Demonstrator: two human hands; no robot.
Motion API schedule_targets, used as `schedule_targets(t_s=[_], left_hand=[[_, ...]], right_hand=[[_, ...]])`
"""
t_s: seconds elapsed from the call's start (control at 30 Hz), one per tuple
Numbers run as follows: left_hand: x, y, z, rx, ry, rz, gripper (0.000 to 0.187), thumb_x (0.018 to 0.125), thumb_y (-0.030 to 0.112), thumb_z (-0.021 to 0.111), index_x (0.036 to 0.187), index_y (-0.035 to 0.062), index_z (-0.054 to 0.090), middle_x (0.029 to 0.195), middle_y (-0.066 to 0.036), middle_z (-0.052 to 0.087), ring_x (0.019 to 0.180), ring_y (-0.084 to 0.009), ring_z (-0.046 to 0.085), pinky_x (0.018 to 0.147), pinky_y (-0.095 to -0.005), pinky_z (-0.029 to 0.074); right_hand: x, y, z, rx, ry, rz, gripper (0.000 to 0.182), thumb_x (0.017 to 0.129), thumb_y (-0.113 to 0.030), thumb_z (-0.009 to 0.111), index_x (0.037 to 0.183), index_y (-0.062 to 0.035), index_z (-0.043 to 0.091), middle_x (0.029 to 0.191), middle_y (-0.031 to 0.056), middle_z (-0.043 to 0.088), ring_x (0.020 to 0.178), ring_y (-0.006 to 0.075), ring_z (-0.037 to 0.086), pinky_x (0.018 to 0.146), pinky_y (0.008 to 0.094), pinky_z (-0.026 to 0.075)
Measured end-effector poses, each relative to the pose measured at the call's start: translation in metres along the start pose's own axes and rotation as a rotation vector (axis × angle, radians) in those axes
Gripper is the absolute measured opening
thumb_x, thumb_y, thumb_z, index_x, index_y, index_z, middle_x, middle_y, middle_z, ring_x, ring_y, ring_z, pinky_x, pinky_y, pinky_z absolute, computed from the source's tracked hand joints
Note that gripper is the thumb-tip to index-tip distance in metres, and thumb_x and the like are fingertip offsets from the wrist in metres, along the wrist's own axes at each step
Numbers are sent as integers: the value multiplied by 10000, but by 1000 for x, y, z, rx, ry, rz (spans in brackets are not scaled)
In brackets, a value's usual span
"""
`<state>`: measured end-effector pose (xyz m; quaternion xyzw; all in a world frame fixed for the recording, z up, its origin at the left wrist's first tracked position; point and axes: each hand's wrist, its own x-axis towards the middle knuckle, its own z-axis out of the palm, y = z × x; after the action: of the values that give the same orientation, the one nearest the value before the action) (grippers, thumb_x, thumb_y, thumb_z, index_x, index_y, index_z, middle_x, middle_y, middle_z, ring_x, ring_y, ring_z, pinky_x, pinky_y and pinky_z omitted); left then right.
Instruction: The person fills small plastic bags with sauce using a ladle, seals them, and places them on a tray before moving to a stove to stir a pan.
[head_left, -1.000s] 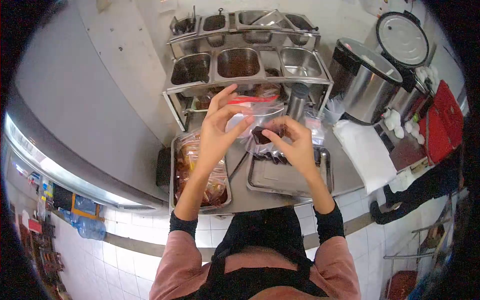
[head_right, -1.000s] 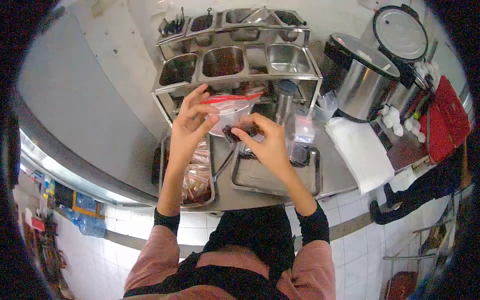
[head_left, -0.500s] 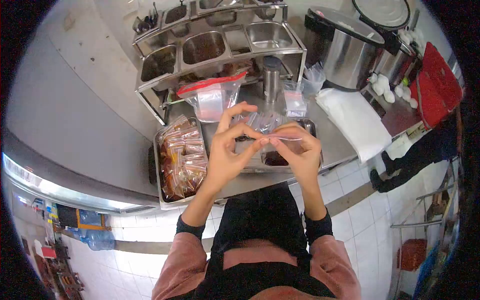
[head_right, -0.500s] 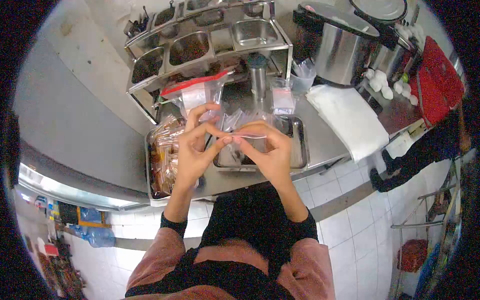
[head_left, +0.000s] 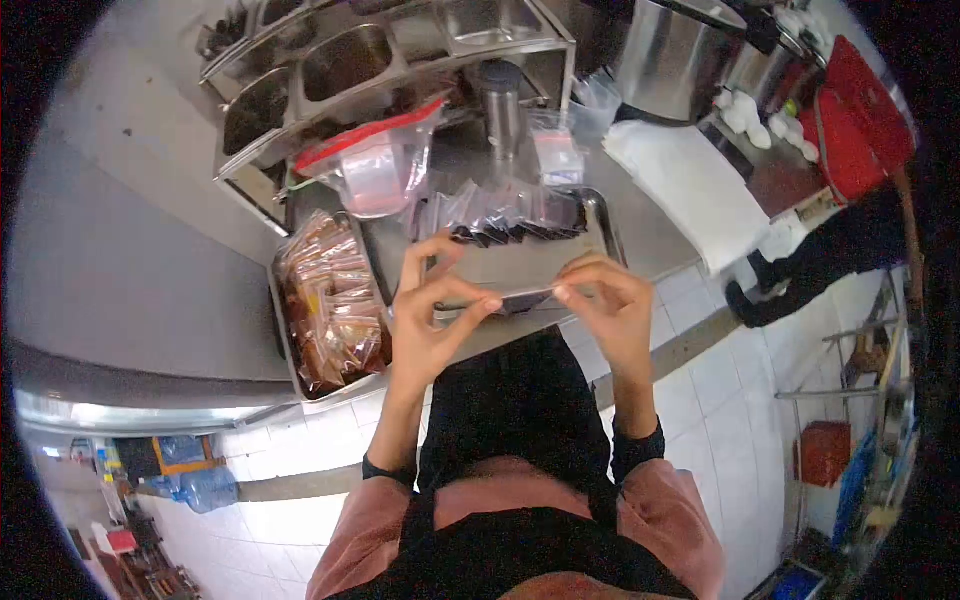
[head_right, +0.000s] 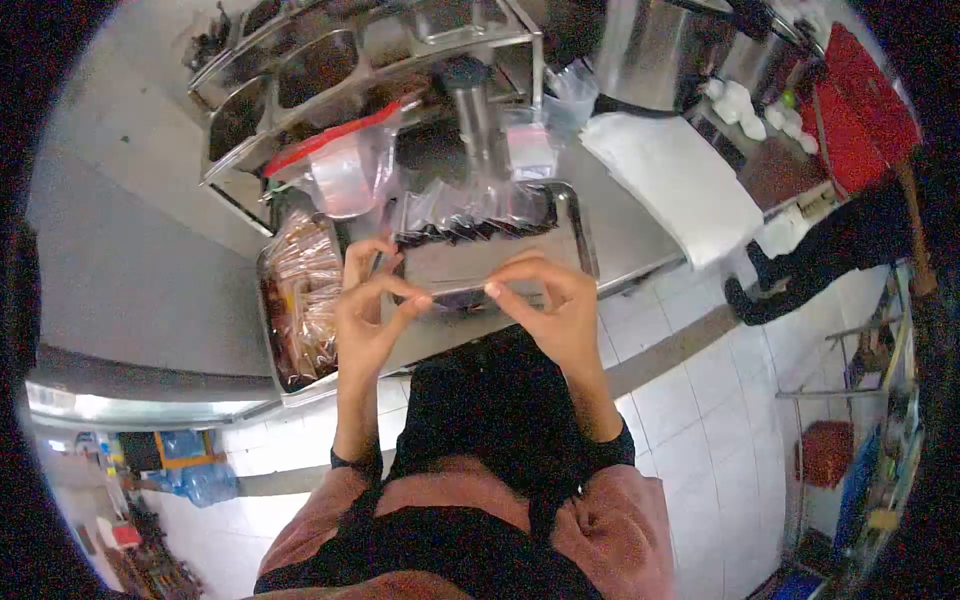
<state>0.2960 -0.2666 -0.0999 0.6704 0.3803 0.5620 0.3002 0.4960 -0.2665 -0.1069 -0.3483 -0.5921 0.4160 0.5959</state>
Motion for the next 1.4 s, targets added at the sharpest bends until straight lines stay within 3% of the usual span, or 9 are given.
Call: schedule_targets(t_s=[0.2, 0.33, 0.43, 0.53, 0.7, 0.97, 1.07, 1.27, 1.4], left_hand=[[-22, -24, 2, 58, -220, -226, 124, 732, 67, 688, 855, 65, 682, 1131, -84, 474, 1097, -224, 479, 911, -339, 421], [-39, -30, 7, -45, -191, -392, 261, 833, 84, 584, 1094, 65, 584, 1188, -77, 476, 1087, -187, 484, 869, -310, 444], [-48, -30, 5, -37, -246, -418, 254, 866, 89, 541, 1116, 51, 559, 1168, -81, 498, 1056, -184, 505, 867, -311, 442], [-60, -34, 4, -51, -240, -471, 221, 880, 95, 521, 1090, 42, 567, 1125, -86, 526, 1015, -186, 532, 861, -303, 442], [-74, -38, -6, -66, -255, -549, 200, 891, 82, 496, 1069, 31, 571, 1082, -95, 548, 984, -182, 547, 842, -289, 442], [-79, -35, -11, 11, -196, -597, 185, 902, 82, 481, 1044, 16, 579, 1038, -85, 559, 949, -173, 557, 818, -264, 432], [-79, -33, -12, -45, -151, -610, 184, 904, 93, 479, 1034, 16, 584, 1043, -85, 561, 958, -169, 554, 826, -264, 429], [-77, -42, -7, -67, -202, -596, 185, 906, 105, 480, 1033, 19, 585, 1031, -83, 564, 986, -165, 547, 843, -263, 425], [-59, -42, 6, -96, -278, -489, 182, 904, 108, 483, 1028, 23, 585, 1021, -82, 570, 977, -174, 548, 839, -279, 431]], right_hand=[[-28, 18, -13, -134, -25, 119, 76, 738, 16, 656, 809, 20, 630, 782, 79, 607, 745, 130, 579, 662, 248, 444], [-9, 26, -22, -321, 203, 93, 76, 773, 7, 624, 842, 16, 593, 776, 75, 565, 685, 122, 588, 606, 220, 471], [19, 35, -25, -542, 364, -123, 90, 782, 2, 603, 870, 15, 595, 792, 88, 562, 692, 138, 599, 617, 252, 475], [40, 62, -31, -595, 94, -104, 95, 770, -18, 618, 859, 15, 605, 791, 96, 581, 681, 158, 595, 621, 285, 477], [96, 89, -73, -601, 194, -22, 104, 790, -70, 593, 817, 29, 614, 811, 130, 617, 687, 231, 610, 660, 313, 477], [277, 196, -168, -1170, 350, -538, 184, 760, -127, 615, 840, 38, 623, 808, 186, 624, 882, 360, 552, 808, 410, 429], [295, 195, -173, -1205, 92, -437, 205, 755, -145, 639, 870, 24, 614, 790, 170, 625, 827, 331, 584, 753, 380, 456], [249, 140, -155, -442, 250, -240, 253, 736, -142, 688, 914, 2, 580, 747, 100, 641, 666, 156, 612, 629, 272, 466], [240, 126, -164, -679, 411, -190, 220, 716, -135, 708, 846, 3, 596, 718, 85, 642, 634, 138, 605, 606, 273, 463]])
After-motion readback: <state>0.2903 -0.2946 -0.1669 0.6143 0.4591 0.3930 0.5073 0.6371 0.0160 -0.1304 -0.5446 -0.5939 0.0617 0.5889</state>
